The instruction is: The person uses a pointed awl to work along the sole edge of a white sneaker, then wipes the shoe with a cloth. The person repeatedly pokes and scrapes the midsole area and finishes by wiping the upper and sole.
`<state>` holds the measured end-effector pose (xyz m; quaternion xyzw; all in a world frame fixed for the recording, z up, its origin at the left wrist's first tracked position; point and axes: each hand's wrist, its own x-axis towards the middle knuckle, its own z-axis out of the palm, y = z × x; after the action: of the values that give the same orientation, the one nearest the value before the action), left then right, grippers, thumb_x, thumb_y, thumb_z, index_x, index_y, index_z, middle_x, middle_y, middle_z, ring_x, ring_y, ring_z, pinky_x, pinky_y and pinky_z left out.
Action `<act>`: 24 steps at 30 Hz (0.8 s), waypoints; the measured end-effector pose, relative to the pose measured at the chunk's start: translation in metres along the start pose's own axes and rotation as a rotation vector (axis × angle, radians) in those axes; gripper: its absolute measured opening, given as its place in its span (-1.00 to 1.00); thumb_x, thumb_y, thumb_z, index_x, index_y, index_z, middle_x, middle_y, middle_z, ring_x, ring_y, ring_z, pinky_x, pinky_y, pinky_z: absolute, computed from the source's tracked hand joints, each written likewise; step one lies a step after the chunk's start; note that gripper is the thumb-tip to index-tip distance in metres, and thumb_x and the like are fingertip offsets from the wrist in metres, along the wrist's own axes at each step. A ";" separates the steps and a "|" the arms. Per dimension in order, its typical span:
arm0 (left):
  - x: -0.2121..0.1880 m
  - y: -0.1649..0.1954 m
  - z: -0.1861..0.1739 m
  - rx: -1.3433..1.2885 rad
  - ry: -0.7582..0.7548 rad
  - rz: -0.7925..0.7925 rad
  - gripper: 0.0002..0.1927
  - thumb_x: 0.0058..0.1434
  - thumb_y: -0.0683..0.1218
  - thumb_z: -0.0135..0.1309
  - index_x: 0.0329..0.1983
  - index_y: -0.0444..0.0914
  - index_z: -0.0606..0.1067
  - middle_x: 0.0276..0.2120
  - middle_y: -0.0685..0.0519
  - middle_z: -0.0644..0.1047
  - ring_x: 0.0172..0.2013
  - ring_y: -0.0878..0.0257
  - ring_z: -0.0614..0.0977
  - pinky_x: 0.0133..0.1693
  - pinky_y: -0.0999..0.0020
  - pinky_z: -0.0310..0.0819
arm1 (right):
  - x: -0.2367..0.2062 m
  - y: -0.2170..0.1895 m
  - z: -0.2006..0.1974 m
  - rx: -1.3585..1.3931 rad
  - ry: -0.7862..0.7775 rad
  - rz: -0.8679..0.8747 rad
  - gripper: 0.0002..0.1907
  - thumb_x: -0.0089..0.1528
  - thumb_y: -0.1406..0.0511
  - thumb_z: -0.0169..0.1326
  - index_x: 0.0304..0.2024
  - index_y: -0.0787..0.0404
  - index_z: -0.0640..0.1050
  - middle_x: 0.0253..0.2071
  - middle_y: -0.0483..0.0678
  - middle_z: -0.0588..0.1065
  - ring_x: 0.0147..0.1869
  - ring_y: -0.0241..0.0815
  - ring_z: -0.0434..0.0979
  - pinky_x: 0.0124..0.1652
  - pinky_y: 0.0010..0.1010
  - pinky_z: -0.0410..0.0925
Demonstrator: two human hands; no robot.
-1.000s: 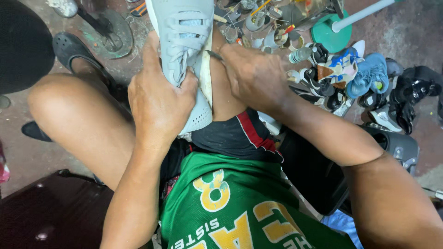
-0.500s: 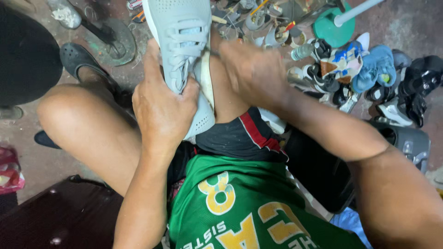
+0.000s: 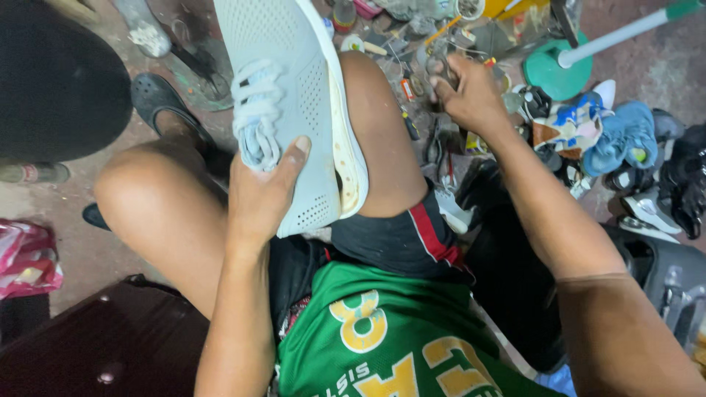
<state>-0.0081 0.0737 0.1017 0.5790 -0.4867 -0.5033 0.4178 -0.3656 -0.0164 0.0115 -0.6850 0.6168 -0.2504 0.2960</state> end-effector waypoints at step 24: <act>0.072 -0.052 0.004 0.009 0.122 -0.235 -0.55 0.39 -0.07 0.07 0.23 -0.44 0.40 0.07 -0.08 0.56 0.07 0.23 0.55 0.14 0.33 0.41 | 0.023 0.123 0.132 -0.103 -0.145 0.408 -0.83 0.46 0.31 -0.02 0.02 0.27 0.51 -0.23 -0.06 0.55 -0.23 -0.31 0.55 -0.18 -0.42 0.43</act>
<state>-0.0033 0.0116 0.0377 0.6634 -0.3913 -0.5106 0.3822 -0.3557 -0.0341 -0.1694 -0.5766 0.7317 -0.1036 0.3486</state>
